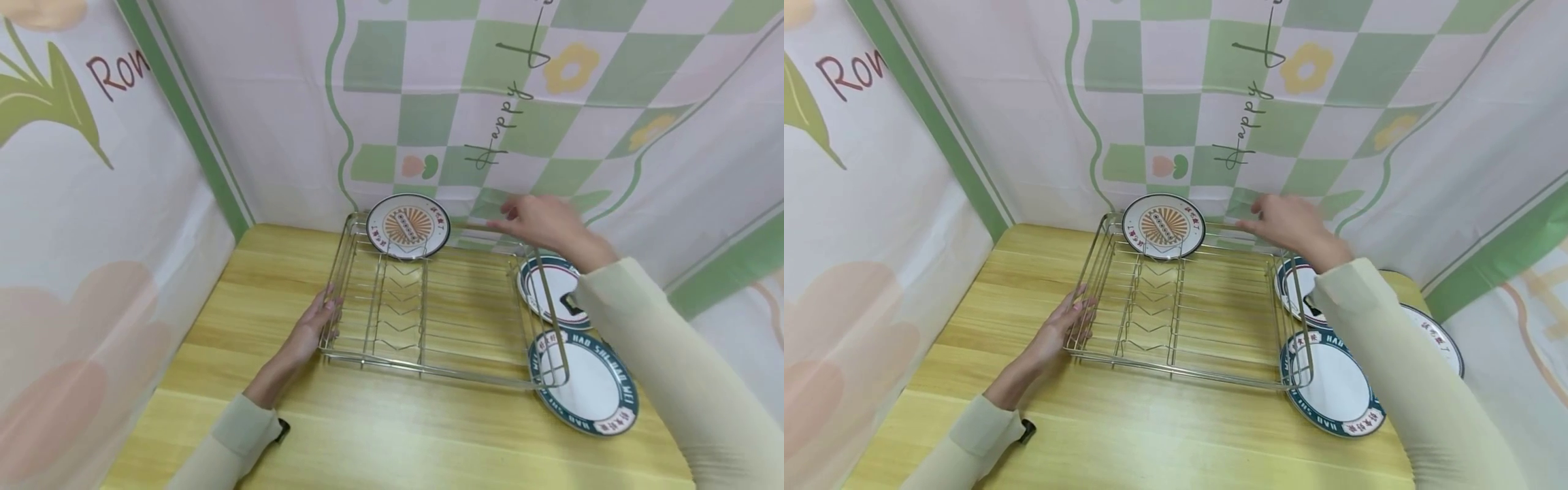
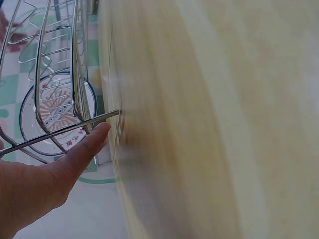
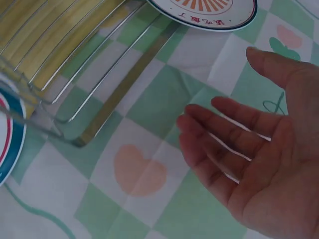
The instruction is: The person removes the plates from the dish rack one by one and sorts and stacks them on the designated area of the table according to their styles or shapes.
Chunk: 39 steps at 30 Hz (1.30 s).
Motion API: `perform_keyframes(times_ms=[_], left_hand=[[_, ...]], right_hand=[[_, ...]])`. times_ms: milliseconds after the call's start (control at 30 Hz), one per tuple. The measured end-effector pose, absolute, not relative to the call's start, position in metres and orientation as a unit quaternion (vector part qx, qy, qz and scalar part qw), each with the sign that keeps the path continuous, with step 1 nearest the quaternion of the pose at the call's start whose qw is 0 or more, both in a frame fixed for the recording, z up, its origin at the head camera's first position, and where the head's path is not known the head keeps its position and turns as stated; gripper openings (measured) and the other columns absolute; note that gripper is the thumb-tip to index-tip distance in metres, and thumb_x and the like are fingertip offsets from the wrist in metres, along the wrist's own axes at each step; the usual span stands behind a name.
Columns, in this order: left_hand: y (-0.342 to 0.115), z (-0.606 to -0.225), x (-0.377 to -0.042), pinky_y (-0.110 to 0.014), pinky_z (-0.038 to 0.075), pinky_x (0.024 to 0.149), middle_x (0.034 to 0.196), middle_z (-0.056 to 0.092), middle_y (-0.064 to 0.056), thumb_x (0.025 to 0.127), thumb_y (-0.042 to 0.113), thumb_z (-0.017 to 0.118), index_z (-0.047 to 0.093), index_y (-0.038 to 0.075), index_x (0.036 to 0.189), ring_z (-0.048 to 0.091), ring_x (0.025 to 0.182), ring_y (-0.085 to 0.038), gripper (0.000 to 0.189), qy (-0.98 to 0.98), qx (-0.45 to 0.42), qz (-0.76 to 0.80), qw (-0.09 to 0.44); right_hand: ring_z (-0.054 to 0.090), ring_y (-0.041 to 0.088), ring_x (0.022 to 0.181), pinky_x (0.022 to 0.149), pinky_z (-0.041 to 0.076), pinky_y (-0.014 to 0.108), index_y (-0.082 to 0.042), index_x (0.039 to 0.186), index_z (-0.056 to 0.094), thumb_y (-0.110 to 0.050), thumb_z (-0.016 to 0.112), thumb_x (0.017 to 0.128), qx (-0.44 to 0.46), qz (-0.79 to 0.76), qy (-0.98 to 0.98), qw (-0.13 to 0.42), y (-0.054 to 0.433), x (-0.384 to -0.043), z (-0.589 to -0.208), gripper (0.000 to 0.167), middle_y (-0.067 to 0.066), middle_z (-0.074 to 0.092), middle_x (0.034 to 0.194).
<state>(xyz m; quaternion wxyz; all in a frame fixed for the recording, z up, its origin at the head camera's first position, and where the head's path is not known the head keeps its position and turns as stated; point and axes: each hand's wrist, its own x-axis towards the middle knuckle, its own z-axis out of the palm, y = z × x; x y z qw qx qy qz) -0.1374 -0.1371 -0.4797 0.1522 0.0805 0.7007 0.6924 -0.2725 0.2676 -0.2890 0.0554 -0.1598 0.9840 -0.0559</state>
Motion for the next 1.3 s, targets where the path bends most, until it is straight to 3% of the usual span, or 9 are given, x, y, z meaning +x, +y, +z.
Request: perform_keyframes(times_ms=[167,600,733,867,1067,1300], left_hand=[[-0.137,-0.479,-0.137,-0.069,0.030,0.122,0.172,0.017,-0.029,0.117,0.034,0.022,-0.001,0.008,0.170,0.019,0.156,-0.054,0.063,0.702,0.079,0.691,0.151],[-0.136,-0.481,-0.136,-0.068,0.032,0.122,0.172,0.019,-0.029,0.117,0.034,0.023,0.001,0.008,0.170,0.022,0.155,-0.055,0.063,0.703,0.074,0.691,0.151],[-0.137,-0.481,-0.136,-0.068,0.033,0.122,0.172,0.021,-0.028,0.117,0.035,0.024,0.002,0.010,0.171,0.024,0.155,-0.054,0.063,0.705,0.067,0.690,0.147],[-0.136,-0.482,-0.138,-0.069,0.034,0.121,0.171,0.021,-0.030,0.117,0.034,0.024,0.003,0.009,0.171,0.023,0.155,-0.056,0.063,0.703,0.072,0.692,0.146],[-0.135,-0.483,-0.138,-0.070,0.033,0.121,0.172,0.021,-0.028,0.117,0.036,0.025,0.003,0.011,0.171,0.023,0.155,-0.055,0.063,0.706,0.072,0.689,0.145],[-0.137,-0.482,-0.138,-0.070,0.033,0.121,0.172,0.020,-0.029,0.117,0.034,0.023,0.002,0.011,0.171,0.023,0.155,-0.056,0.062,0.706,0.073,0.689,0.145]], right_hand=[[0.065,0.050,0.120,0.106,0.052,0.064,0.011,0.135,0.061,-0.041,0.067,0.103,-0.211,-0.088,0.971,0.069,0.247,-0.290,-0.299,0.061,0.034,0.066,0.132],[0.064,0.047,0.124,0.111,0.051,0.058,0.013,0.141,0.056,-0.017,0.073,0.099,-0.234,-0.215,0.944,0.093,0.213,-0.325,-0.340,0.054,0.033,0.066,0.132],[0.067,0.043,0.117,0.105,0.056,0.055,0.011,0.139,0.058,-0.015,0.073,0.099,-0.238,-0.245,0.935,0.095,0.201,-0.331,-0.348,0.050,0.030,0.069,0.126],[0.068,0.038,0.102,0.091,0.060,0.050,0.009,0.132,0.063,-0.016,0.074,0.100,-0.235,-0.242,0.938,0.082,0.194,-0.334,-0.355,0.042,0.024,0.070,0.114],[0.065,0.029,0.085,0.073,0.054,0.036,0.007,0.125,0.067,-0.012,0.072,0.101,-0.244,-0.251,0.934,0.070,0.191,-0.336,-0.363,0.032,0.020,0.072,0.101],[0.069,0.033,0.087,0.077,0.057,0.040,0.008,0.126,0.068,-0.009,0.070,0.101,-0.245,-0.258,0.932,0.062,0.187,-0.337,-0.368,0.030,0.023,0.075,0.103]])
